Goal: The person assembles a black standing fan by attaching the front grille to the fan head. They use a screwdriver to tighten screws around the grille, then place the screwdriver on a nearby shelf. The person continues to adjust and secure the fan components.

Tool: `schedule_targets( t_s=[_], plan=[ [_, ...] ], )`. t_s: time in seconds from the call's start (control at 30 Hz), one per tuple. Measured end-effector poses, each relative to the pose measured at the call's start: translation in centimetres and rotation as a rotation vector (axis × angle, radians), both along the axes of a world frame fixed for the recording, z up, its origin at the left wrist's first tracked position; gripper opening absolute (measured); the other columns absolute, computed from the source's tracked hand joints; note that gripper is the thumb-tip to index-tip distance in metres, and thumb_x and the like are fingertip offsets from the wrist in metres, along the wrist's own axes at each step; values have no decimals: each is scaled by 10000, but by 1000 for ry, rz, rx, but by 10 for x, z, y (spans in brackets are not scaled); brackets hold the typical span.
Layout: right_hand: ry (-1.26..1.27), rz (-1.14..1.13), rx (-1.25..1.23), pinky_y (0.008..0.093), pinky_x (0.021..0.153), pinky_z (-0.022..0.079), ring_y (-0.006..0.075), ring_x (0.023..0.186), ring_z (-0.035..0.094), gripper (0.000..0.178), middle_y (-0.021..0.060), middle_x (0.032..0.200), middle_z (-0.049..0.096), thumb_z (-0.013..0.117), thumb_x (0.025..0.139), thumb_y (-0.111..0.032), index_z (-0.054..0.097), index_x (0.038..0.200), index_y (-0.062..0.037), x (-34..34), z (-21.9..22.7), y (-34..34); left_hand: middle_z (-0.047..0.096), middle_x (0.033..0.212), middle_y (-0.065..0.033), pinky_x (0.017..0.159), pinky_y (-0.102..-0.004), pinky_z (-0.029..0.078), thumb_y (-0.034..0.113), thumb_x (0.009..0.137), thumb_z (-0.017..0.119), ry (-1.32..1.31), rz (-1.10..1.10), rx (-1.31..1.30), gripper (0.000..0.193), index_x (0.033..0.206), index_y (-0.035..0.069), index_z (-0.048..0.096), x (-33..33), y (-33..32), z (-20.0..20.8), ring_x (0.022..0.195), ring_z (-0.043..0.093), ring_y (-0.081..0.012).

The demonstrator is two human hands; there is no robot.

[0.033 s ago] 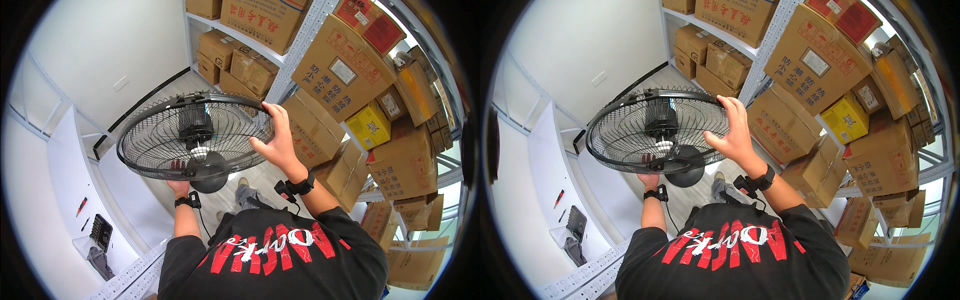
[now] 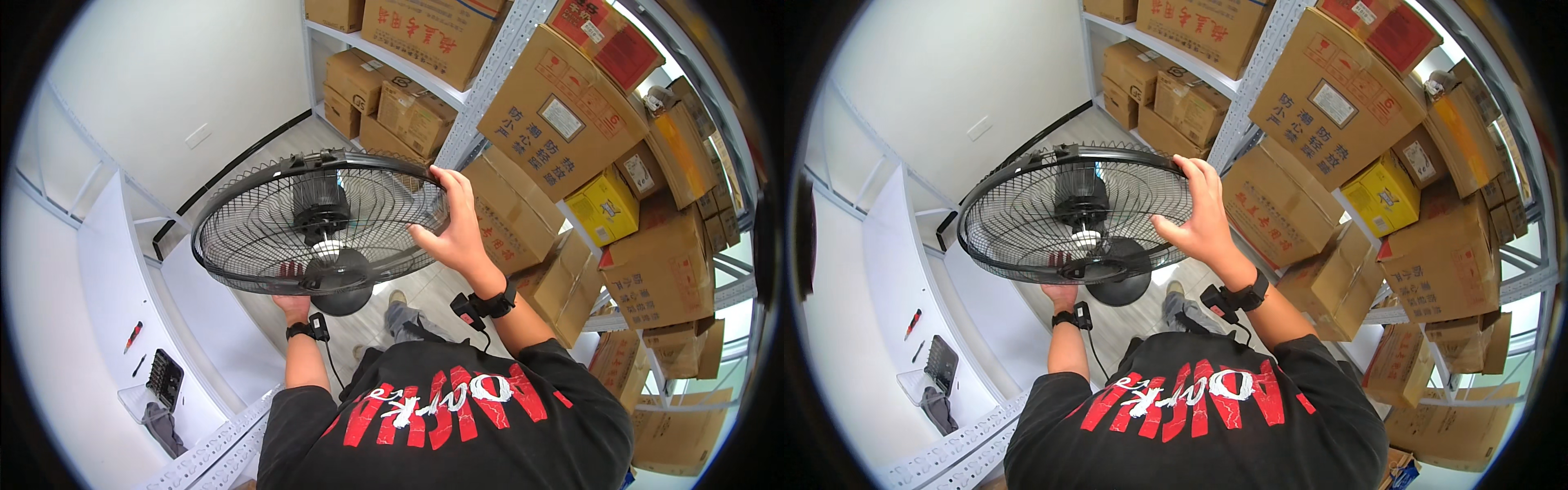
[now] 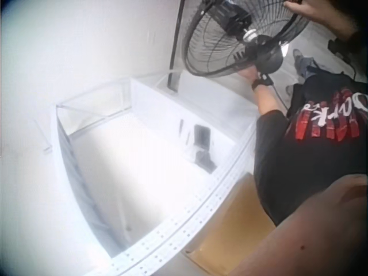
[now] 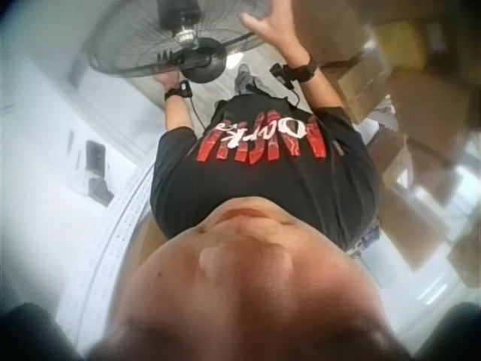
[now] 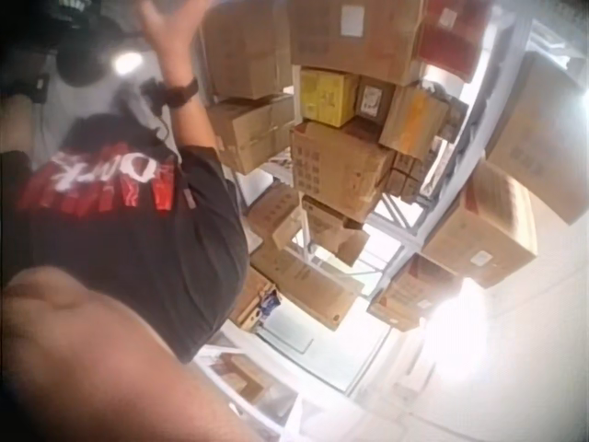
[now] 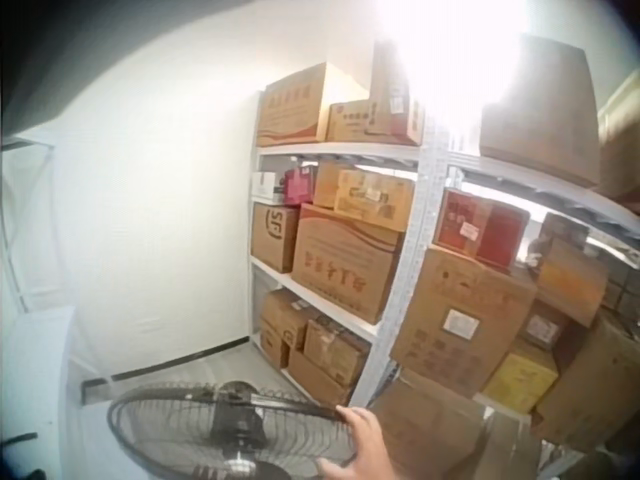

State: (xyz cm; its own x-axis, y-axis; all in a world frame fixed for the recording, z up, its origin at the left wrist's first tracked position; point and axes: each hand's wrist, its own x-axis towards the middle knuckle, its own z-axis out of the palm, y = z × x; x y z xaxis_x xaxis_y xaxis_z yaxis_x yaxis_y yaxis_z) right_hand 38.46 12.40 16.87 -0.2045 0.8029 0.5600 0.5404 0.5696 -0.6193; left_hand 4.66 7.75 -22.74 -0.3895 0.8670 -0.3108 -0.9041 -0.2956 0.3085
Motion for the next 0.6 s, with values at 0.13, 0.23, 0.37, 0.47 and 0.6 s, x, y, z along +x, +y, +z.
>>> schedule_targets(
  t_s=[0.13, 0.23, 0.37, 0.47, 0.6],
  plan=[
    [-87, 50, 15, 412, 1125, 411, 309, 1281, 497, 834, 161, 1340, 478, 799, 659, -159, 494, 1419, -1, 8, 3, 9, 658, 1320, -138, 1171, -547, 366, 559, 986, 469, -18, 36, 9, 638, 1299, 29, 639, 3, 3, -3, 1281, 558, -363],
    [-46, 60, 0, 413, 1127, 412, 296, 1272, 500, 857, 148, 1315, 478, 810, 648, -153, 478, 1424, -6, 8, -1, 16, 658, 1311, -141, 1168, -551, 364, 563, 984, 478, -26, 32, -4, 632, 1276, 27, 646, 6, 8, -5, 1273, 559, -372],
    [-28, 112, -16, 402, 1116, 413, 276, 1268, 502, 874, 125, 1303, 481, 874, 643, -168, 477, 1409, -28, 12, -2, 19, 643, 1334, -147, 1167, -569, 357, 580, 983, 476, -57, 20, 4, 655, 1303, 31, 636, 1, 8, -9, 1293, 539, -384],
    [-91, 161, -82, 381, 1077, 422, 264, 1238, 511, 884, 107, 1279, 489, 960, 623, -230, 496, 1352, -46, 18, 14, 19, 631, 1355, -151, 1162, -589, 354, 595, 980, 464, -25, 24, -6, 684, 1340, 35, 621, -1, 3, -13, 1312, 521, -394],
    [-188, 118, -142, 404, 994, 466, 306, 1138, 521, 912, 135, 1166, 508, 1002, 582, -354, 492, 1267, -31, 20, 31, 23, 618, 1376, -154, 1163, -603, 345, 611, 982, 436, 3, 17, -17, 709, 1364, 39, 608, 4, 5, -2, 1313, 517, -407]
  ],
)
